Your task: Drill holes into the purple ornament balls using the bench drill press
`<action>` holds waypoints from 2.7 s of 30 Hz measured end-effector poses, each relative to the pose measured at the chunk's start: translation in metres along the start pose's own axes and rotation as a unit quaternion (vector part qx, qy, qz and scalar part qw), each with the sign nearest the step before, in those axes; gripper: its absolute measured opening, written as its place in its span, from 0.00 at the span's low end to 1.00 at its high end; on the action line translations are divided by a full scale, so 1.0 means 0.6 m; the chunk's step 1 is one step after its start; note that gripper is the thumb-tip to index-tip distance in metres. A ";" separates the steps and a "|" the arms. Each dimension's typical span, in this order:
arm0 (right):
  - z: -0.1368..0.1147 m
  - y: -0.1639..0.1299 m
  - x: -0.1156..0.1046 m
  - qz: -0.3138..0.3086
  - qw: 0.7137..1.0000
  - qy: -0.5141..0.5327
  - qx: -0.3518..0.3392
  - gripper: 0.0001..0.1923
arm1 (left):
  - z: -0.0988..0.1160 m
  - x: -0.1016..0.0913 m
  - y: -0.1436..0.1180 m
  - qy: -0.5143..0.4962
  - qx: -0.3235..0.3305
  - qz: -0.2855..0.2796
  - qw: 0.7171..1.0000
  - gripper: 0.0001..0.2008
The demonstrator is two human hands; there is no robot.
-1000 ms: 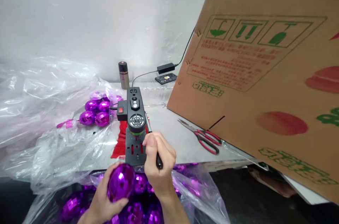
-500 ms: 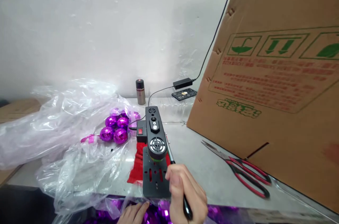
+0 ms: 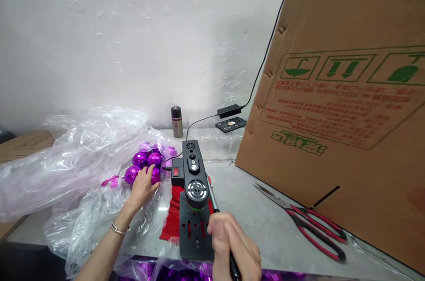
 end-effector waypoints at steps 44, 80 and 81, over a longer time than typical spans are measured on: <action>-0.007 0.020 -0.003 -0.054 0.998 0.010 -0.039 0.17 | -0.041 0.148 -0.297 -0.160 -0.019 -0.103 0.982 0.41; -0.009 0.012 -0.004 -0.056 0.997 0.001 -0.051 0.15 | -0.016 0.192 -0.288 -0.081 0.049 -0.056 0.994 0.38; -0.008 0.009 -0.004 -0.051 0.997 0.002 -0.055 0.15 | -0.019 0.194 -0.286 -0.078 0.061 -0.051 0.994 0.38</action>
Point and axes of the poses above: each hand's wrist, its own y-axis towards the middle knuckle, its own x-axis out of the palm, z = x × y, the point moved 5 cm from there along y, towards the middle knuckle, and after that the axes turned 10 degrees about -x, right-handed, at the moved point
